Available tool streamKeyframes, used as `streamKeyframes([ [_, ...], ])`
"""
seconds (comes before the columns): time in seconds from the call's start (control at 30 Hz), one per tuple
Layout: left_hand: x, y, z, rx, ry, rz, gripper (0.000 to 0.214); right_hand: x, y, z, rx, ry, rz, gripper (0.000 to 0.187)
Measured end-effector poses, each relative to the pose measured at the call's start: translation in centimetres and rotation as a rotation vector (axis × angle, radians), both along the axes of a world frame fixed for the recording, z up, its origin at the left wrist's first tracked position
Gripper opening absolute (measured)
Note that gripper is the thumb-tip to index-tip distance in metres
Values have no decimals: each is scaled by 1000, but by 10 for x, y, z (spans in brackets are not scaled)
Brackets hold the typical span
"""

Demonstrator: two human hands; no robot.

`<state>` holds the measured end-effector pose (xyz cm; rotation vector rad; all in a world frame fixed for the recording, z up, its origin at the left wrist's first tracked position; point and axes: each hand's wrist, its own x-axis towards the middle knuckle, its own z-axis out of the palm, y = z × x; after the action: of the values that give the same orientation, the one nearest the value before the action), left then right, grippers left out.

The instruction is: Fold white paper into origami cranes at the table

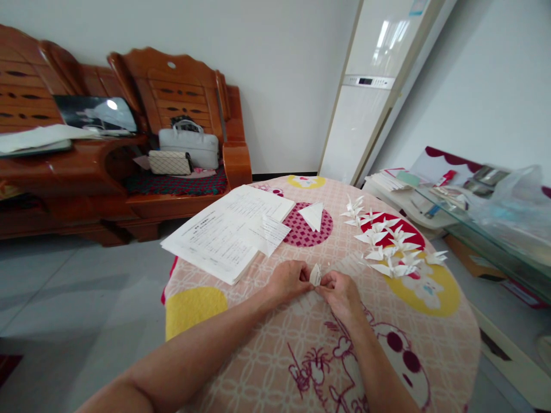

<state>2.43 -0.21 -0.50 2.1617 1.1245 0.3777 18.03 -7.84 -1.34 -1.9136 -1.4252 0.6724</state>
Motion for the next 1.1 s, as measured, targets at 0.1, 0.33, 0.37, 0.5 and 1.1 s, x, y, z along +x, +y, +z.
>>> streamKeyframes([
  [0.1, -1, -1, 2, -46, -47, -8, 13, 1, -1, -3, 11, 45, 13, 12],
  [0.33, -7, -3, 12, 36, -271, -55, 8, 0, -3, 3, 122, 201, 78, 16],
  [0.37, -7, -3, 12, 84, -302, -80, 8, 0, -3, 5, 135, 207, 102, 16],
  [0.5, -11, -2, 10, 160, -410, -186, 8, -3, -5, 8, 187, 133, 177, 16],
  [1.1, -10, 0, 9, -476, -660, -138, 35, -11, -9, 7, 78, 632, 130, 32],
])
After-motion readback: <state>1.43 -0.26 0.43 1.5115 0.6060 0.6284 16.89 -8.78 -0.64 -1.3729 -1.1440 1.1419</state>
